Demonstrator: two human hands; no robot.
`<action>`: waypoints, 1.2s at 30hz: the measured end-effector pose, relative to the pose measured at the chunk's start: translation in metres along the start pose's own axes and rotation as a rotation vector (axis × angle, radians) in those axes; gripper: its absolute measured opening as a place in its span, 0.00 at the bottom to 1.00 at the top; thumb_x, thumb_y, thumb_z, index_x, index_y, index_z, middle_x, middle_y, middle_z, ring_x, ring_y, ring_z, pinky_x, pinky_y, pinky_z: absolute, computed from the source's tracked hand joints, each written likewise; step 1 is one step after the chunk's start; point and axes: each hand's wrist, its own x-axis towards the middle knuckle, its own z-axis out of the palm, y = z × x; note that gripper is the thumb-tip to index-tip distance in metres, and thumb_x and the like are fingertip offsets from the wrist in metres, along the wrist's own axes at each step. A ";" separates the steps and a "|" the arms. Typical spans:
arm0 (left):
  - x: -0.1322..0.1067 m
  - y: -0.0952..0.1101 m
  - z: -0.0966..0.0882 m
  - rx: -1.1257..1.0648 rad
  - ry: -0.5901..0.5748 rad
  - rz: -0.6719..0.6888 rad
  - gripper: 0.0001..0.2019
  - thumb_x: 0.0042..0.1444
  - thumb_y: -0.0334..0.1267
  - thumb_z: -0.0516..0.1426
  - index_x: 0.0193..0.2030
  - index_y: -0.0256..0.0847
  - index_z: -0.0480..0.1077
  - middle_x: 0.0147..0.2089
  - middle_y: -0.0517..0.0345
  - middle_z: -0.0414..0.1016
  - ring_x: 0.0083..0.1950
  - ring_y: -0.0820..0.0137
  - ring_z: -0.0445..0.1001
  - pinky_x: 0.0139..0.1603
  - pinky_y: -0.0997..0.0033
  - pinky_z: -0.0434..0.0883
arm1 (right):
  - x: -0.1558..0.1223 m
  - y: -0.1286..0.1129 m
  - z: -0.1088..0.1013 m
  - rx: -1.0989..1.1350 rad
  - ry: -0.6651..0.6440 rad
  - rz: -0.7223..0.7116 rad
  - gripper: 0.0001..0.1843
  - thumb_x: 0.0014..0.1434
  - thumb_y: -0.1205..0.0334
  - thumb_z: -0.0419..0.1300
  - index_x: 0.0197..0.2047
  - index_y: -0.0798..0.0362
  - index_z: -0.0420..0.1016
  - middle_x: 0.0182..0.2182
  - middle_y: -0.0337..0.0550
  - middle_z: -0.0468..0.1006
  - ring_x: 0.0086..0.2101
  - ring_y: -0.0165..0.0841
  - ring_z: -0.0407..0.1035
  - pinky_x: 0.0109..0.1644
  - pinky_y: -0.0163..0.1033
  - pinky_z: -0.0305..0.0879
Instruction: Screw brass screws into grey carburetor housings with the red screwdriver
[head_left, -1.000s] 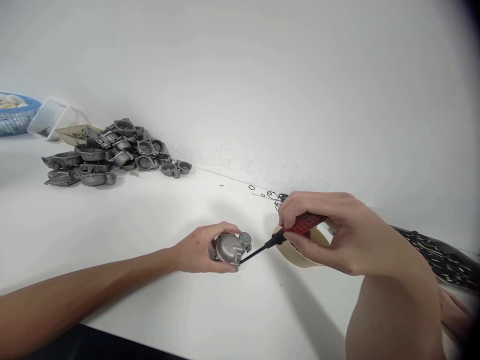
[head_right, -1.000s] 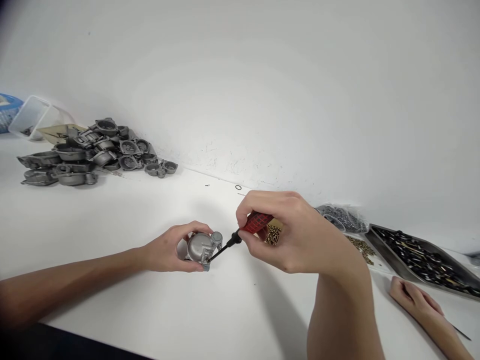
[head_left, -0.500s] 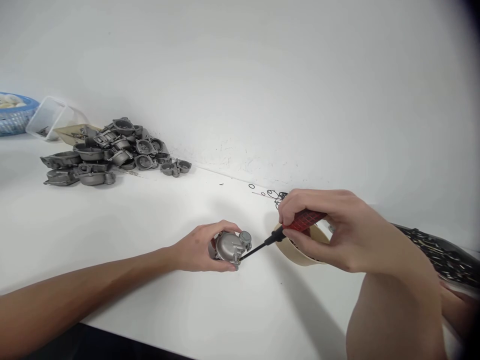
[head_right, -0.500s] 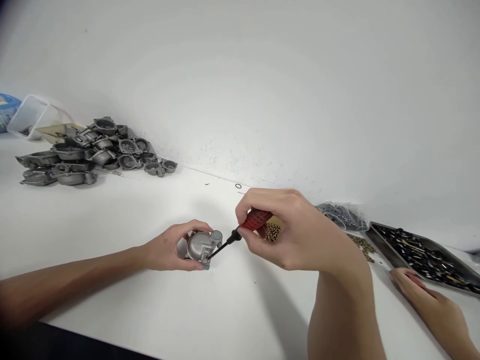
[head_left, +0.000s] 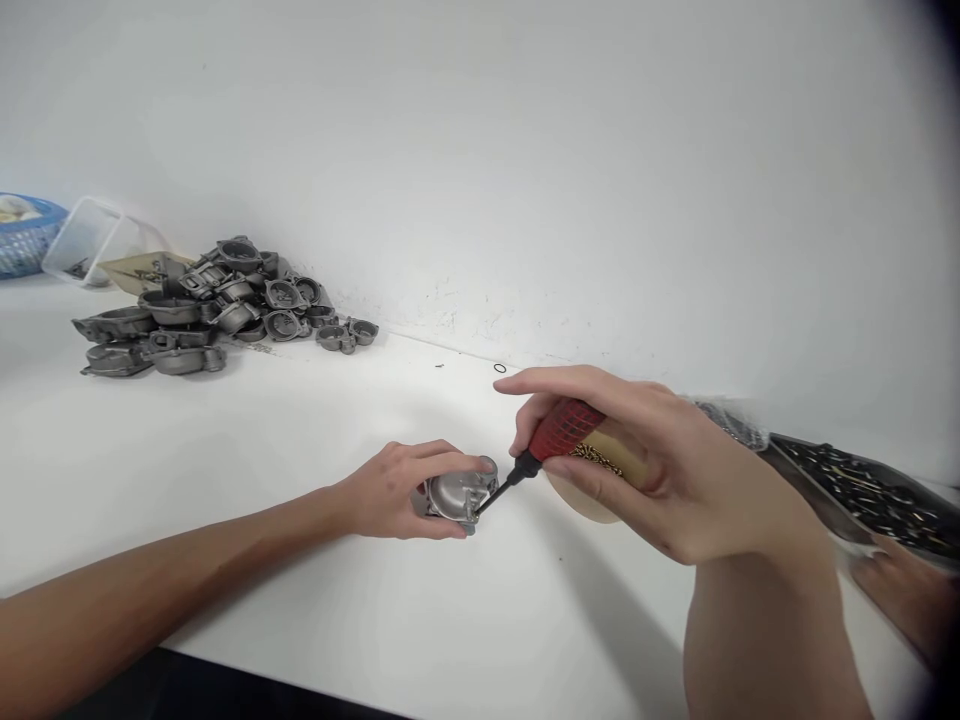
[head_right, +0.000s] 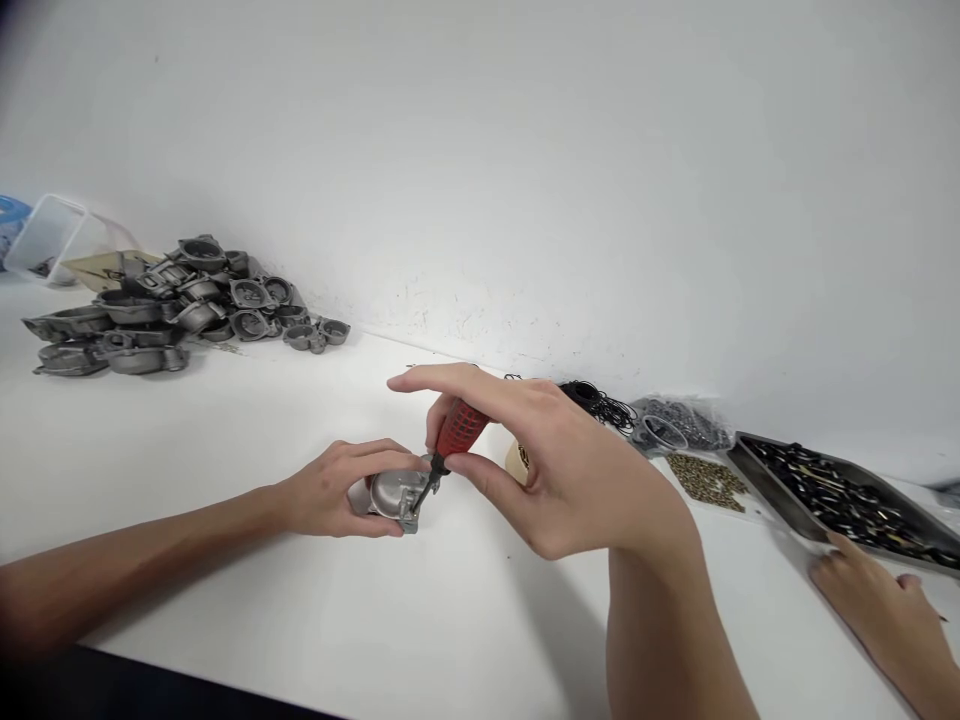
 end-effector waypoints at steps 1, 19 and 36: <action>0.000 0.000 0.000 0.016 0.003 0.009 0.30 0.58 0.51 0.66 0.64 0.50 0.66 0.55 0.57 0.76 0.44 0.69 0.79 0.44 0.73 0.72 | 0.000 0.001 0.000 -0.004 -0.001 0.003 0.26 0.67 0.70 0.56 0.67 0.49 0.63 0.42 0.44 0.78 0.38 0.31 0.75 0.42 0.37 0.72; 0.000 0.001 -0.004 0.051 -0.016 0.041 0.22 0.59 0.49 0.65 0.59 0.50 0.74 0.54 0.56 0.78 0.39 0.72 0.79 0.41 0.75 0.73 | -0.003 0.002 -0.002 -0.068 0.079 -0.002 0.20 0.68 0.65 0.59 0.62 0.45 0.68 0.39 0.42 0.79 0.37 0.32 0.75 0.40 0.37 0.74; 0.001 0.000 -0.004 0.093 -0.011 0.050 0.26 0.60 0.52 0.63 0.63 0.51 0.70 0.54 0.55 0.77 0.38 0.72 0.78 0.39 0.75 0.72 | 0.001 0.002 0.002 -0.053 0.030 -0.049 0.15 0.68 0.68 0.58 0.57 0.50 0.70 0.37 0.41 0.79 0.35 0.30 0.74 0.41 0.37 0.71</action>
